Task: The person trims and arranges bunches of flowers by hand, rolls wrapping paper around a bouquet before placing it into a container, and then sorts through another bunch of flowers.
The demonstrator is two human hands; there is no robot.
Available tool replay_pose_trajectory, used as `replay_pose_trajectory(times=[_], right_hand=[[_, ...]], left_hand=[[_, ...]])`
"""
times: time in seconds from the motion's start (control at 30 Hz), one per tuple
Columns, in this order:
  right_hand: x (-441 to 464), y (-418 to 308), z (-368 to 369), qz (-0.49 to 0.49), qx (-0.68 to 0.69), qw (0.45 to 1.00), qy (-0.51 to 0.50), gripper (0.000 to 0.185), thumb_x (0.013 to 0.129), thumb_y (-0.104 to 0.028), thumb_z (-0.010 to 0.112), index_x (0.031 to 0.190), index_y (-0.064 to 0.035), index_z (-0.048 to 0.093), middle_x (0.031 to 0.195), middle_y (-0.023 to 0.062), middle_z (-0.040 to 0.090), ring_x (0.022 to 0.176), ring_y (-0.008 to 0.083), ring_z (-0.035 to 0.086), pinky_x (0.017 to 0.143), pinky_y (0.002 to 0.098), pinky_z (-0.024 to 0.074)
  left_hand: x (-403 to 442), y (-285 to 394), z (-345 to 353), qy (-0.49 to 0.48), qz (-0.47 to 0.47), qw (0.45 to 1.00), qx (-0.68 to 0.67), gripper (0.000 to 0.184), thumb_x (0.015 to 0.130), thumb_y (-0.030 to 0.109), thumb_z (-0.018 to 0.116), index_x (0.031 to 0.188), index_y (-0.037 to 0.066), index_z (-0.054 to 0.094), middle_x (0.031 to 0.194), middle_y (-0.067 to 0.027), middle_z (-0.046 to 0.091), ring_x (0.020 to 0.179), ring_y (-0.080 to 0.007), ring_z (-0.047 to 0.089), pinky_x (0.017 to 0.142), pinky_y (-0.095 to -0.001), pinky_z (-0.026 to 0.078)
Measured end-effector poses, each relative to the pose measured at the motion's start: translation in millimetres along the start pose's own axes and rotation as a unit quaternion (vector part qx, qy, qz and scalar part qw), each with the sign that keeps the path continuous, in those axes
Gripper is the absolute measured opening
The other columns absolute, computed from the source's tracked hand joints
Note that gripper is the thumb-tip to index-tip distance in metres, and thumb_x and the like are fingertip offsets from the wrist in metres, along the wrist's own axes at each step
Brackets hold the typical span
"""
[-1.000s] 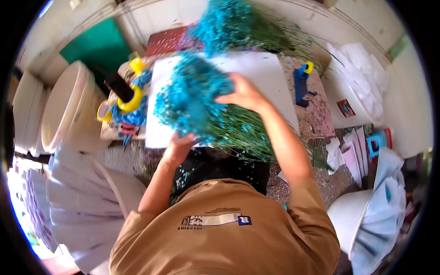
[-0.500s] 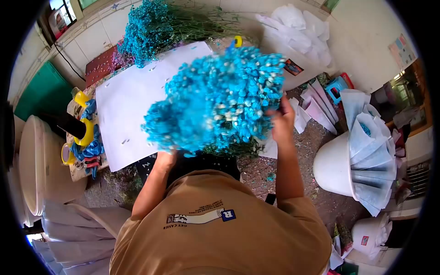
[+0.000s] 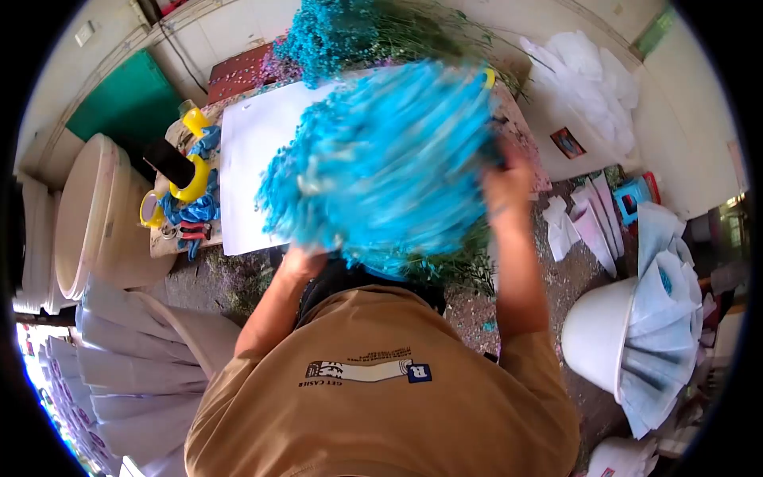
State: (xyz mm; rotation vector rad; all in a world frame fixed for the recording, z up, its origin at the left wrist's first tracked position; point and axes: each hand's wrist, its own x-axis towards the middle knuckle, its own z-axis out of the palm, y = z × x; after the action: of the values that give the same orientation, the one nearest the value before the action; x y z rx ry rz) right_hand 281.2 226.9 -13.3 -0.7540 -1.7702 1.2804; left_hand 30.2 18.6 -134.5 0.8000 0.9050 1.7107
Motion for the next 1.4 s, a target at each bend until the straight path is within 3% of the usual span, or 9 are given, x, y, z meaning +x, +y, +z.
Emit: replay_pose_trajectory(times=[0.07,0.13,0.37,0.43,0.57,0.67,0.77,0.97,1.4], right_hand=[[15.2,2.9,-29.1,0.07,0.367,0.926,-0.054,0.055,0.096,-0.04,0.059,0.138,-0.0043,0.054,0.122,0.0149,0.063,0.104,0.0251,0.063,0.088,0.0406,0.0531],[15.9,35.9,-11.5,0.111,0.353,0.926,0.074,0.053,0.098,-0.038,0.054,0.14,-0.0047,0.052,0.127,0.0148,0.062,0.104,0.0254,0.064,0.091,0.04,0.0519],[51.8,23.3,1.7,0.081,0.218,0.973,-0.011,0.044,0.095,-0.027,0.061,0.132,-0.0034,0.057,0.12,0.0119,0.065,0.106,0.0232,0.065,0.093,0.04,0.0518],[51.7,32.1,20.0,0.055,0.037,0.998,-0.024,0.042,0.093,-0.023,0.064,0.13,-0.0029,0.059,0.117,0.011,0.067,0.106,0.0225,0.065,0.093,0.04,0.052],[94.8,41.8,26.1,0.203,0.235,0.95,0.04,0.043,0.093,-0.021,0.067,0.13,-0.0023,0.059,0.117,0.0097,0.068,0.107,0.0237,0.065,0.094,0.0412,0.0517],[94.8,70.0,45.1,0.025,-0.215,0.966,-0.145,0.057,0.089,-0.028,0.069,0.134,0.0027,0.058,0.123,0.0163,0.067,0.11,0.0224,0.062,0.098,0.0342,0.0456],[116.5,105.6,37.3,0.095,-0.113,0.988,0.046,0.053,0.092,-0.026,0.068,0.134,0.0054,0.057,0.126,0.016,0.065,0.113,0.0196,0.06,0.098,0.0325,0.044],[97.5,111.2,52.0,0.107,0.081,0.975,-0.177,0.052,0.099,-0.025,0.061,0.142,0.0006,0.048,0.142,0.0098,0.053,0.129,0.0205,0.049,0.109,0.0355,0.037],[69.2,119.0,16.2,0.024,-0.112,0.991,-0.066,0.063,0.092,-0.009,0.063,0.15,-0.001,0.04,0.153,0.0151,0.042,0.135,0.0305,0.045,0.116,0.0432,0.0297]], left_hand=[[-6.5,25.8,-6.8,-0.036,-0.013,0.979,-0.202,0.058,0.101,0.036,0.056,0.147,0.005,0.041,0.141,-0.0116,0.054,0.126,-0.0241,0.054,0.106,-0.0407,0.045],[-4.3,0.4,2.4,0.201,-0.154,0.959,-0.128,0.062,0.098,0.038,0.06,0.147,0.006,0.041,0.139,-0.0112,0.052,0.127,-0.0253,0.049,0.107,-0.0423,0.042],[-20.9,-4.5,-3.0,0.141,-0.094,0.961,-0.218,0.044,0.099,0.026,0.061,0.138,0.007,0.05,0.132,-0.0081,0.06,0.117,-0.0222,0.059,0.101,-0.0398,0.049],[-30.2,-29.7,-8.4,0.104,-0.036,0.989,0.103,0.044,0.099,0.024,0.059,0.138,0.007,0.049,0.132,-0.0099,0.06,0.116,-0.0226,0.059,0.1,-0.0411,0.05],[-36.0,17.7,6.7,0.193,-0.132,0.956,-0.178,0.048,0.09,0.012,0.069,0.134,0.005,0.051,0.13,-0.0098,0.06,0.116,-0.0221,0.058,0.1,-0.0394,0.048],[-41.8,24.5,23.0,0.198,-0.129,0.972,0.005,0.043,0.096,0.014,0.056,0.138,0.008,0.045,0.135,-0.0114,0.054,0.107,-0.0237,0.059,0.088,-0.0422,0.053],[-49.9,-2.2,1.1,0.209,-0.157,0.963,-0.071,0.035,0.092,0.011,0.062,0.126,0.007,0.055,0.123,-0.0116,0.062,0.104,-0.025,0.063,0.086,-0.0429,0.053],[-30.9,9.2,-14.5,0.213,-0.191,0.956,-0.063,0.052,0.083,0.004,0.072,0.13,0.011,0.05,0.108,-0.0068,0.063,0.094,-0.0196,0.062,0.079,-0.036,0.053],[-34.3,32.7,36.6,0.159,0.039,0.986,0.044,0.059,0.085,0.005,0.069,0.14,0.006,0.048,0.122,-0.0078,0.064,0.111,-0.0188,0.058,0.097,-0.0379,0.049]])
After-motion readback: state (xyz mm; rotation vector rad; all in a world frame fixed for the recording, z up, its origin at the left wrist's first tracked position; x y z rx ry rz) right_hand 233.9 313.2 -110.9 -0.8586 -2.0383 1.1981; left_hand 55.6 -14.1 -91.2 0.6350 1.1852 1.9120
